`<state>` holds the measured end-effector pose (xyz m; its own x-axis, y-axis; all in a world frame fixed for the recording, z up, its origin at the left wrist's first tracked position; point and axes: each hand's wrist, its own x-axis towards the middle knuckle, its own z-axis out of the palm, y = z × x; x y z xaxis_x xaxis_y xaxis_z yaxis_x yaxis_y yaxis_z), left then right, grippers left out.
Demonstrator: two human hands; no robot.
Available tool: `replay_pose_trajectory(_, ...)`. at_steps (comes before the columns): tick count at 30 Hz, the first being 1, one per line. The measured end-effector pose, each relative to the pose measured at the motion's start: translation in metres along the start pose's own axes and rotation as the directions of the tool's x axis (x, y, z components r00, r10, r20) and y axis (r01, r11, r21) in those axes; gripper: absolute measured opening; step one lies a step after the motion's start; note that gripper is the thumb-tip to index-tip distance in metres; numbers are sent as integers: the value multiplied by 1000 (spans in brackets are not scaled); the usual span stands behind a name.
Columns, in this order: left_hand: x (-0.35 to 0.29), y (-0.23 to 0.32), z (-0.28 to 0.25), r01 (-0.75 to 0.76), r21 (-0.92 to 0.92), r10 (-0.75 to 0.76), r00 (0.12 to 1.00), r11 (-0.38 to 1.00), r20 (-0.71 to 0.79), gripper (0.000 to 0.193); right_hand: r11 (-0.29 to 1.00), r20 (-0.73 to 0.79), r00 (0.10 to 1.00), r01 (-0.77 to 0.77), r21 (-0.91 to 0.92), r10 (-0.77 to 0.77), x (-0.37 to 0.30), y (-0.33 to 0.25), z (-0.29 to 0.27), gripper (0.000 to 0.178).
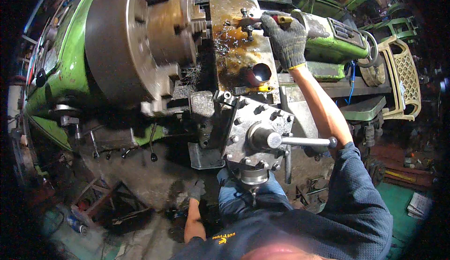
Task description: The person operates a green metal lathe in a workshop, machining a cylindrical metal workpiece. They use a brush to apply cutting fluid to the workpiece and adjust the machine's controls and tool post while the lathe is running.
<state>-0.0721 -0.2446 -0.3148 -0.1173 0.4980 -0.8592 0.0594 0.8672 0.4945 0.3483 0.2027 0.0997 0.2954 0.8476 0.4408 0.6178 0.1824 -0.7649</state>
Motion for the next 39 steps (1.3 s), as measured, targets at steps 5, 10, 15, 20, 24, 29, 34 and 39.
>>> replay_pose_trajectory(5, -26, 94, 10, -272, 215, 300, 948, 938, -109, 24, 930, 17, 950, 308, -202, -311, -21, -16, -27, 19)
replay_pose_trajectory(10, -69, 175, 20, -520, 202, 553, 816, 830, -170, 26, 986, 109, 993, -27, -167, 46, -53, -22, -84, 17)
replay_pose_trajectory(15, -117, 245, 29, -632, 233, 672, 719, 739, -181, 26, 965, 224, 942, -224, -134, 249, -60, 19, -101, 21)
replay_pose_trajectory(20, -196, 303, 67, -616, 264, 670, 670, 742, -320, 27, 966, 344, 925, -79, -245, 163, -63, 56, -108, 51)
replay_pose_trajectory(24, -216, 294, 85, -818, 45, 780, 529, 574, -333, 37, 988, 118, 983, -128, -87, 138, -71, 118, -180, 47)
replay_pose_trajectory(29, -294, 363, 177, -823, 275, 861, 428, 497, -275, 50, 521, -2, 990, 75, -850, -144, -73, 391, -331, 29)
replay_pose_trajectory(34, -309, 429, 202, -552, 834, 958, 228, -23, 177, 67, 718, 6, 918, -305, -626, 395, -21, 573, -381, 30)
replay_pose_trajectory(39, -313, 436, 223, -639, 735, 930, 367, 226, 33, 61, 435, 43, 833, -243, -867, 552, -3, 592, -361, 30)
